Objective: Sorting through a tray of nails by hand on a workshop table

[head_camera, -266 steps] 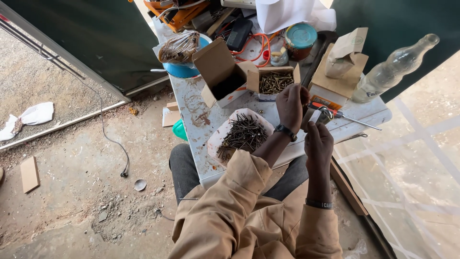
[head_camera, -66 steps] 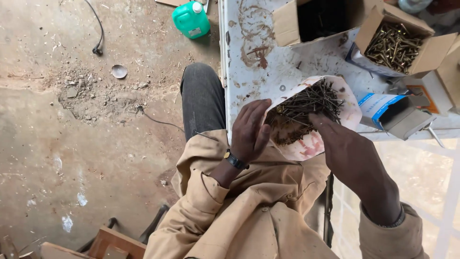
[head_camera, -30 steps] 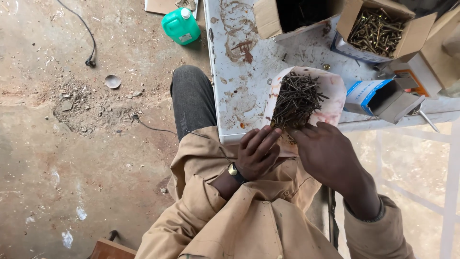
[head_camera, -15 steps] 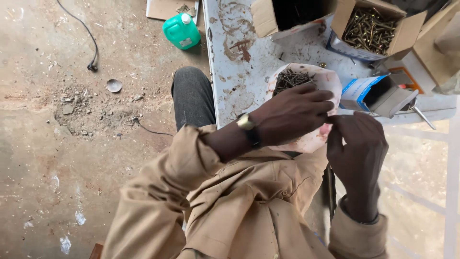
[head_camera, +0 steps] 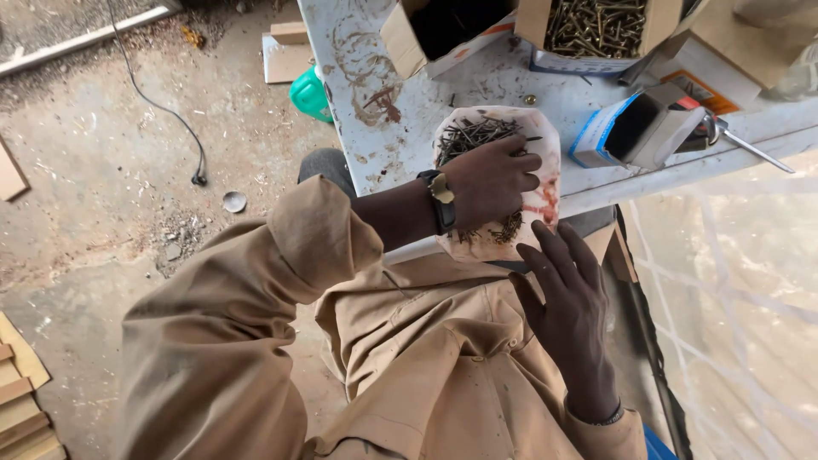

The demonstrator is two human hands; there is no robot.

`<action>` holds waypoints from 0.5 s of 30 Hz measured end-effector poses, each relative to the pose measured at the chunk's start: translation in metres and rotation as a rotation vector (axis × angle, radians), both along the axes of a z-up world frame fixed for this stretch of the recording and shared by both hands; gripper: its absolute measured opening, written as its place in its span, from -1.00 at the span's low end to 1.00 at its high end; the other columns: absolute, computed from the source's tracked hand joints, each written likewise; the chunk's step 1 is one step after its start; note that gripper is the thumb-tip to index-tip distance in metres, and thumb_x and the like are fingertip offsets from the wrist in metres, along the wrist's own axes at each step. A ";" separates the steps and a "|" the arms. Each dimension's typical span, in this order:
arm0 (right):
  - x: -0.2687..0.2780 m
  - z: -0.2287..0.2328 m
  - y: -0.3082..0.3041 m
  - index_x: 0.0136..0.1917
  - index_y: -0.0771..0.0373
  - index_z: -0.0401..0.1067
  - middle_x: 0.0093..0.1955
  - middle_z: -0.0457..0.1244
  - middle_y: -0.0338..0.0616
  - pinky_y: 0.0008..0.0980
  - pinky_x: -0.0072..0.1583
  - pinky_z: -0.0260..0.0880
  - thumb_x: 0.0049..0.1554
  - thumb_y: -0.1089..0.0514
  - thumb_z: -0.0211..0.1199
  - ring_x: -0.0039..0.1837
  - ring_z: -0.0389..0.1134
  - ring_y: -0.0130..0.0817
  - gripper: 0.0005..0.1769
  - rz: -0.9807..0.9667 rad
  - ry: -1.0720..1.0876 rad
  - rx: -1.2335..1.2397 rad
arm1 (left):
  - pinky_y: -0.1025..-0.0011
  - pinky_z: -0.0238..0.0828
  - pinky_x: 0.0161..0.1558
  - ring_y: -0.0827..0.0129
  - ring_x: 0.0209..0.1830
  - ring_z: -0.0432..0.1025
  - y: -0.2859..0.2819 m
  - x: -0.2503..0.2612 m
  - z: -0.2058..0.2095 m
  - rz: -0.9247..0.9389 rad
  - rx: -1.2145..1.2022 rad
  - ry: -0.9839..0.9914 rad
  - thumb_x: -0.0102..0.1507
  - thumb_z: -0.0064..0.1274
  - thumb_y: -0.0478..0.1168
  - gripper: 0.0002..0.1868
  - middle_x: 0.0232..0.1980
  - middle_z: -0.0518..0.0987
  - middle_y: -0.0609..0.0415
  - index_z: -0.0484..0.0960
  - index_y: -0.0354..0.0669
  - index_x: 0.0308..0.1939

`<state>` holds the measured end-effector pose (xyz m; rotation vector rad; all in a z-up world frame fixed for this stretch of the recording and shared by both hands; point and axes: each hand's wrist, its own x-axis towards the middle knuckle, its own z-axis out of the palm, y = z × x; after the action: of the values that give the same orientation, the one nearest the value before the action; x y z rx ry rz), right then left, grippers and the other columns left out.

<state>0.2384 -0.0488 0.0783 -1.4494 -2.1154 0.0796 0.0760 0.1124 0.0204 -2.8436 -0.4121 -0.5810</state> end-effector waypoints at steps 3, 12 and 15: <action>0.001 -0.004 0.000 0.14 0.10 0.56 0.36 0.37 -0.15 -0.10 0.30 0.39 0.16 0.06 0.41 0.39 0.33 0.00 -0.73 -0.038 -0.037 0.016 | -0.04 0.25 0.29 0.19 0.01 0.39 0.010 -0.009 0.006 -0.012 -0.015 0.088 0.43 -0.04 -0.25 -0.74 -0.13 0.55 0.16 0.55 -0.06 -0.38; 0.002 -0.015 0.008 0.12 0.14 0.59 0.31 0.40 -0.11 -0.12 0.31 0.39 0.20 0.04 0.40 0.34 0.35 0.02 -0.76 -0.025 0.023 0.039 | -0.07 0.19 0.27 0.16 0.18 0.33 0.017 -0.032 0.045 -0.014 -0.113 0.165 0.49 -0.06 -0.10 -0.72 0.10 0.55 0.06 0.61 -0.04 -0.28; 0.002 -0.005 0.007 0.08 0.09 0.60 0.28 0.41 -0.23 -0.18 0.30 0.34 0.26 -0.09 0.32 0.38 0.32 -0.08 -0.74 -0.038 -0.051 0.037 | -0.12 0.12 0.29 0.15 0.26 0.27 0.021 -0.030 0.012 0.045 -0.052 0.180 0.46 0.03 -0.12 -0.81 0.18 0.50 0.07 0.57 0.03 -0.26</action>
<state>0.2400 -0.0421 0.0731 -1.4845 -2.1174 -0.0110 0.0458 0.1331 0.0327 -2.8958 -0.4644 -0.3070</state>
